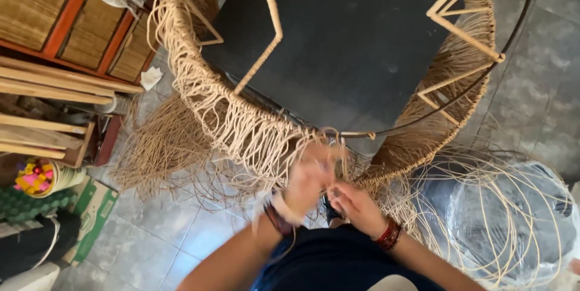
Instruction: Weaving natural fiber strands onto a circular frame
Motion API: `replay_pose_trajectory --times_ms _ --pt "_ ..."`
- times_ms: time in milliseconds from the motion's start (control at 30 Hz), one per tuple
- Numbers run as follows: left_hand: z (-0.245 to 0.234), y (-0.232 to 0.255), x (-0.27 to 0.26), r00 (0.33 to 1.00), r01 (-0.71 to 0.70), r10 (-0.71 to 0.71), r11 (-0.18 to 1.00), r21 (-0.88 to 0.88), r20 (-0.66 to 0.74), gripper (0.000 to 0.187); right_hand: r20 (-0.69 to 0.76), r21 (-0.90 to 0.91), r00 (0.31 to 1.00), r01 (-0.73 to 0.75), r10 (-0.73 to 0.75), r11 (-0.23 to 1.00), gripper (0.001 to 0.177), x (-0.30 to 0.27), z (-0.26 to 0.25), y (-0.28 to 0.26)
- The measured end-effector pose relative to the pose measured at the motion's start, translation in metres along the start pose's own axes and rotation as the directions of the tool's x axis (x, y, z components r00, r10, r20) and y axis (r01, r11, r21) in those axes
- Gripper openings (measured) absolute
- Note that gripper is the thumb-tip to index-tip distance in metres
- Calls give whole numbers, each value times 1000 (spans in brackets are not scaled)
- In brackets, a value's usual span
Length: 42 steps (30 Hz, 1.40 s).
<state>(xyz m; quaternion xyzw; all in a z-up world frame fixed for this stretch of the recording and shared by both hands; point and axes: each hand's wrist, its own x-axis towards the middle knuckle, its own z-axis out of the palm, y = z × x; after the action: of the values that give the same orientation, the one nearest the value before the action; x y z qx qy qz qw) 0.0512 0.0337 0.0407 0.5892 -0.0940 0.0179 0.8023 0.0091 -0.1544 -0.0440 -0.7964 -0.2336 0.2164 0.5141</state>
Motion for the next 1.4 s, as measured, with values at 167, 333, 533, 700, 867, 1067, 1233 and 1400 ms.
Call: replay_pose_trajectory --times_ms 167,333,533,700,867,1067,1233,1400 --pt "18 -64 -49 996 -76 73 995 -71 -43 49 37 -777 998 -2 49 630 26 20 -61 -29" --pt "29 -58 -37 966 -252 155 757 603 208 42 -17 -918 874 179 -485 354 27 90 -104 -87" --pt "21 -121 -63 930 -317 299 358 878 214 36 103 -958 888 210 -447 196 4 121 -71 -44" --pt "-20 -176 -120 981 -192 29 230 954 191 13 15 -939 830 203 -558 277 19 138 -41 -53" --pt "-72 -176 -195 925 118 -368 48 992 -92 16 -56 -954 845 111 -531 278 21 141 -38 -59" --pt "-230 -145 -252 855 -137 -502 20 990 128 21 -122 -949 845 55 -520 312 27 142 -35 -75" --pt "-213 -82 -224 556 85 -815 250 965 162 61 -230 -955 775 -63 -588 291 47 103 -10 -90" --pt "-116 -77 -201 800 -28 -547 377 926 246 26 -454 -707 823 -100 -340 700 60 -19 38 -63"
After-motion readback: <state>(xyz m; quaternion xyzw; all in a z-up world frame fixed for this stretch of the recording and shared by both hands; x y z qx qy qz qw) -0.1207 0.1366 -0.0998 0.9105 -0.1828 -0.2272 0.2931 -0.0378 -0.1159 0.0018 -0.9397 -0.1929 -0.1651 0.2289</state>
